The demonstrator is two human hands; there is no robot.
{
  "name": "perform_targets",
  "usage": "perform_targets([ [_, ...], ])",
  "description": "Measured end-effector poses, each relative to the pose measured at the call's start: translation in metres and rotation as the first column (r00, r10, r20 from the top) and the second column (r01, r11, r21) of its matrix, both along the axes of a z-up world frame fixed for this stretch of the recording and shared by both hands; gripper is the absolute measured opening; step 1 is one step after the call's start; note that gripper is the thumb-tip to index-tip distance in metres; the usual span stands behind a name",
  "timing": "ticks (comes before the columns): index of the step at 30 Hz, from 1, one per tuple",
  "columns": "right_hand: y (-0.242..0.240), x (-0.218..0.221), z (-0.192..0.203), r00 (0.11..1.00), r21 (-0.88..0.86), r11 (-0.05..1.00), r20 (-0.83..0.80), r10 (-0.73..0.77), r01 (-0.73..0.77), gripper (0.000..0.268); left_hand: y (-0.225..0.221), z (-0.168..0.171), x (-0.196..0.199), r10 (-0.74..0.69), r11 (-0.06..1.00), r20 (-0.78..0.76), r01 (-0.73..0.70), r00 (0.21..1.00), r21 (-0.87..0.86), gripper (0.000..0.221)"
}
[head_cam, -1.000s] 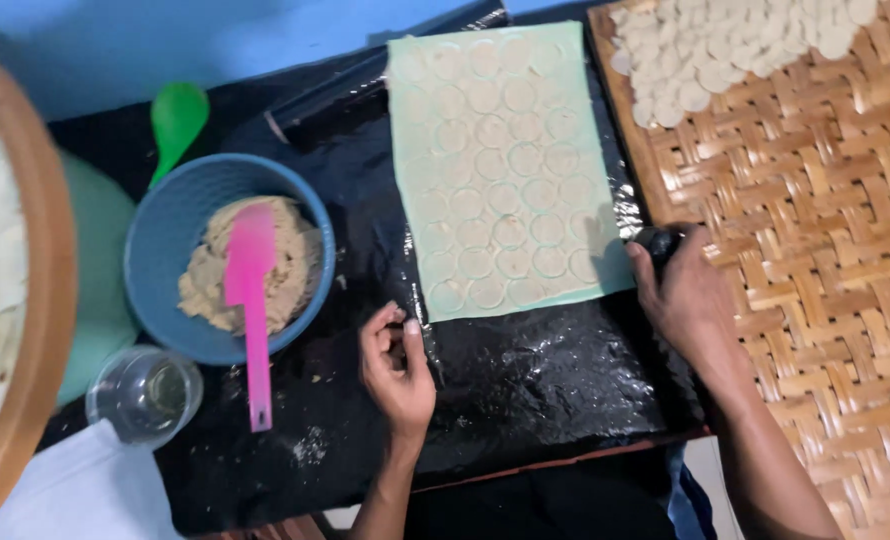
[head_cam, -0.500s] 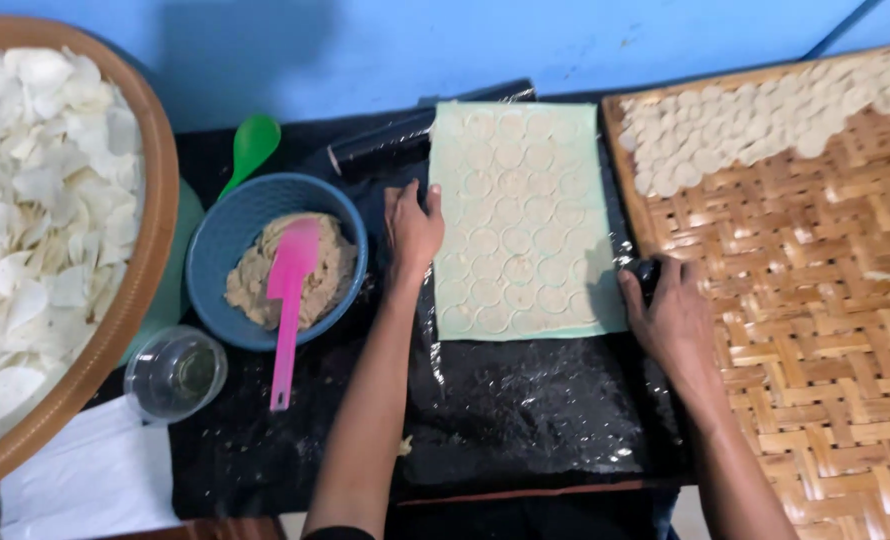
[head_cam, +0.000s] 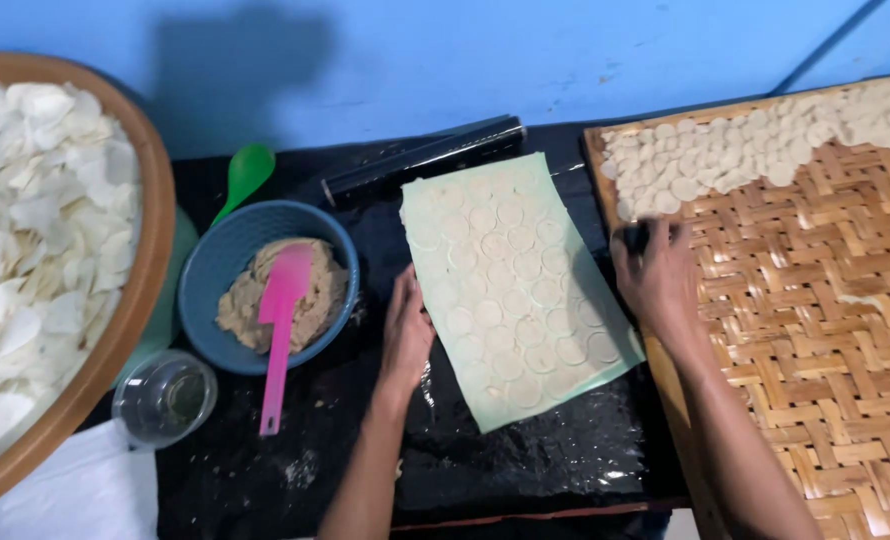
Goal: Using a small circular mold to cut out dough discs from a flat sheet, then transferring them to a drying tray.
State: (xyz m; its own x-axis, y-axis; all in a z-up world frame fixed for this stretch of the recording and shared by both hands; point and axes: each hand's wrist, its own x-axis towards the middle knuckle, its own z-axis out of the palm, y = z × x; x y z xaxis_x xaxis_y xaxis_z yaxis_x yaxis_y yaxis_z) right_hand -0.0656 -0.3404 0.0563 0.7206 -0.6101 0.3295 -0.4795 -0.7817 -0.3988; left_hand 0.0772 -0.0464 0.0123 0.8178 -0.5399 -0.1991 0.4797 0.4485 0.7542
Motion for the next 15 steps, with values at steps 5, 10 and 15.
perform_targets([
  [5,-0.019,0.067,-0.007,0.989,-0.110,0.987,0.071,0.127,-0.119,0.050,0.013,-0.024,-0.018,0.103,0.994,-0.041,-0.104,0.994,-0.014,0.048],
  [10,-0.024,0.106,-0.019,0.991,-0.044,0.991,0.007,0.130,-0.130,0.054,0.029,-0.022,-0.016,0.103,0.994,-0.114,-0.105,0.988,-0.014,0.048],
  [15,-0.021,0.106,-0.038,0.979,-0.066,0.986,-0.148,0.140,-0.151,0.052,0.055,-0.009,-0.016,0.127,0.991,-0.101,-0.121,0.987,0.058,0.049],
])
